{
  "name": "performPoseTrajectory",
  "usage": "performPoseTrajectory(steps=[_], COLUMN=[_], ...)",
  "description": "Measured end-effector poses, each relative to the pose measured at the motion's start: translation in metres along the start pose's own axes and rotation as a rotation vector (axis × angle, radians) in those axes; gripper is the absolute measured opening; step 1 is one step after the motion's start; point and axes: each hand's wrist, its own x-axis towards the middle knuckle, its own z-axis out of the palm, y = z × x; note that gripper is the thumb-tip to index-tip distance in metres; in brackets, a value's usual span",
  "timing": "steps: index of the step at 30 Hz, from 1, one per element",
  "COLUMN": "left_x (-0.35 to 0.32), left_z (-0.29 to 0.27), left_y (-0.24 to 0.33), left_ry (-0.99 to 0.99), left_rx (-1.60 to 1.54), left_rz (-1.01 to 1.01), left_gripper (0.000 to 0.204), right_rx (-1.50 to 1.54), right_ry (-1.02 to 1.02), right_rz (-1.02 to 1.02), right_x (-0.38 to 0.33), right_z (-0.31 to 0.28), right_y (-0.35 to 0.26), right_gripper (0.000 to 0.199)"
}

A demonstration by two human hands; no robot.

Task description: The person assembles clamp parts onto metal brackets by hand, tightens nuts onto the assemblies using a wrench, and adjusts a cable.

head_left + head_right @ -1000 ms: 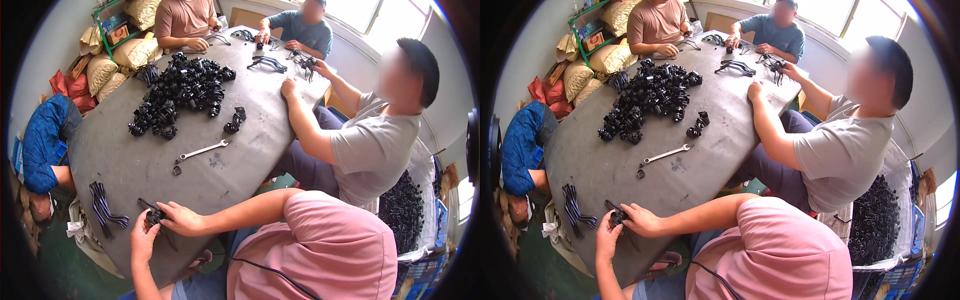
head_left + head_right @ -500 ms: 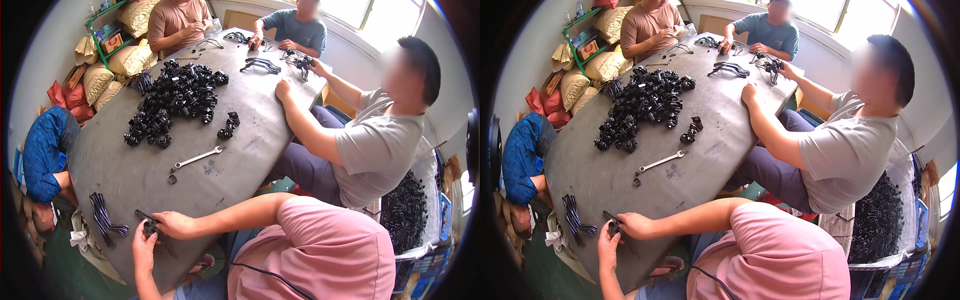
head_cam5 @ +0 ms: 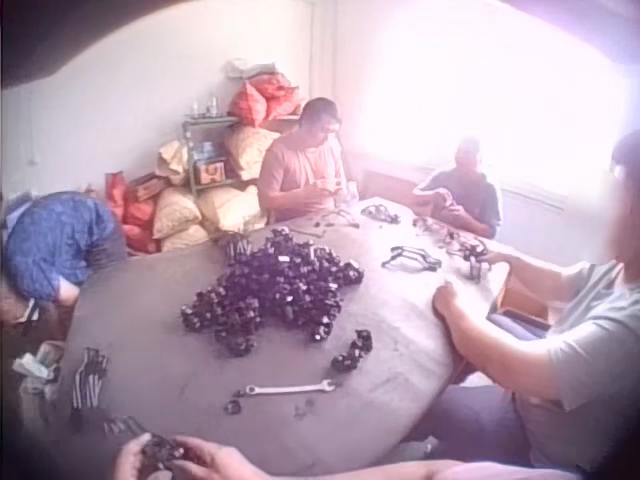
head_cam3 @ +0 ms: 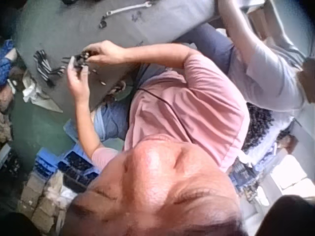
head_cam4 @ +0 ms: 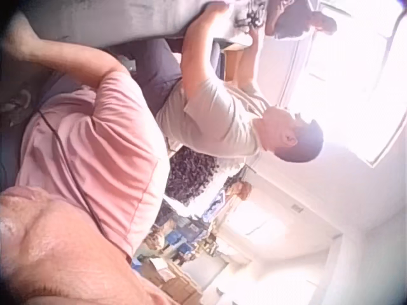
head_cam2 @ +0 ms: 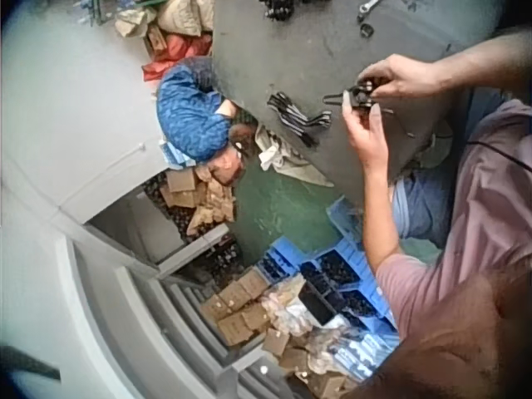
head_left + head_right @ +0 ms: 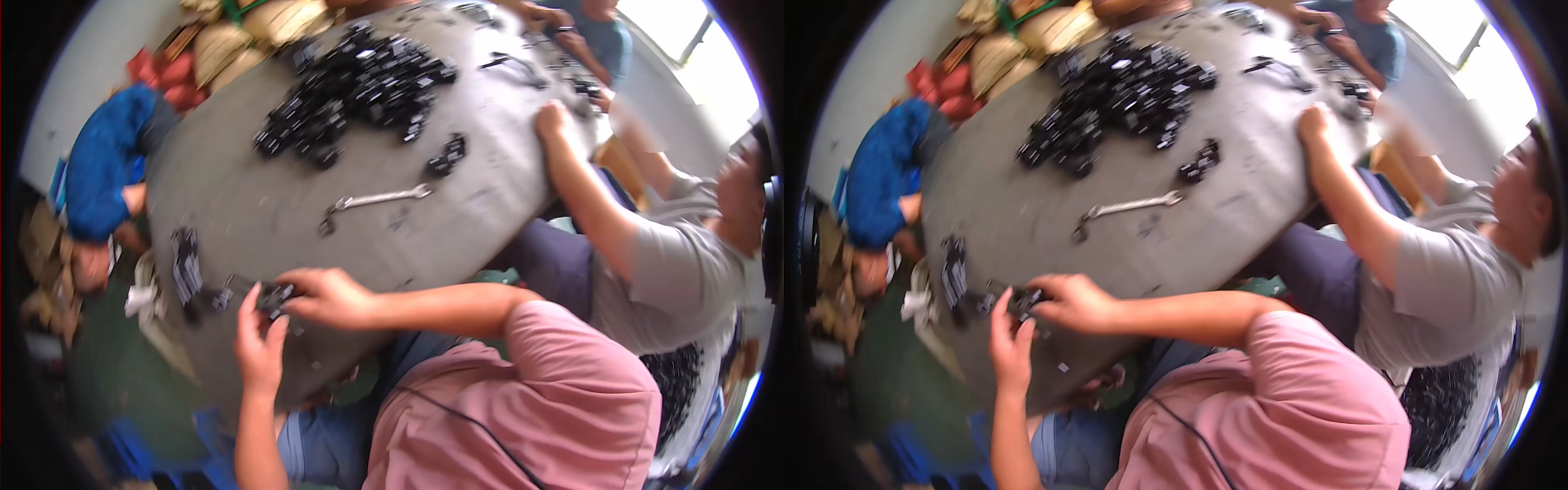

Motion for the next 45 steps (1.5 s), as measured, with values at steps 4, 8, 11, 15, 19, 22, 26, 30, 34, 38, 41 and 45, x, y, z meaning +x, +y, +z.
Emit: performPoseTrajectory(steps=[4, 8, 11, 15, 19, 22, 26, 30, 34, 38, 41, 45], left_x=[0.0, 0.029, 0.063, 0.115, 0.132, 0.123, 0.096, 0.071, 0.044, 0.026, 0.02, 0.021], left_z=[0.004, 0.019, 0.044, 0.087, 0.101, 0.093, 0.072, 0.035, 0.011, -0.001, -0.007, -0.01], left_y=[0.006, -0.007, -0.017, -0.035, -0.05, -0.047, -0.036, -0.026, -0.023, -0.018, -0.012, -0.021], left_ry=[0.102, 0.156, 0.095, 0.198, 0.125, 0.089, 0.147, 0.231, 0.241, 0.197, 0.234, 0.301], left_rx=[0.082, 0.418, 0.5, 0.686, 0.705, 0.644, 0.306, -0.022, -0.091, -0.1, 0.046, 0.33], left_rz=[0.135, 0.198, 0.216, 0.281, 0.267, 0.219, -0.071, -0.238, -0.215, -0.241, -0.178, 0.022], left_gripper=[0.047, 0.033, 0.038, 0.045, 0.033, 0.023, 0.015, 0.026, 0.033, 0.037, 0.031, 0.024], right_rx=[0.312, 0.312, 0.164, 0.147, 0.188, 0.141, 0.102, 0.041, -0.137, -0.256, -0.267, -0.334], right_ry=[0.061, 0.337, 0.398, 0.434, 0.419, 0.38, 0.315, 0.213, 0.157, 0.16, 0.139, 0.143], right_rz=[0.277, 0.298, 0.259, 0.311, 0.286, 0.293, 0.311, 0.275, 0.189, 0.085, 0.072, -0.073], right_x=[-0.037, -0.051, -0.05, -0.043, -0.037, -0.028, -0.01, 0.015, 0.031, 0.035, 0.036, 0.036], right_z=[-0.039, -0.085, -0.115, -0.122, -0.11, -0.1, -0.074, -0.038, -0.001, 0.02, 0.027, 0.03], right_y=[-0.002, 0.004, 0.015, 0.012, 0.013, 0.014, 0.012, 0.011, 0.017, 0.014, 0.016, 0.019], right_gripper=[0.05, 0.049, 0.049, 0.05, 0.05, 0.051, 0.052, 0.054, 0.057, 0.054, 0.055, 0.054])
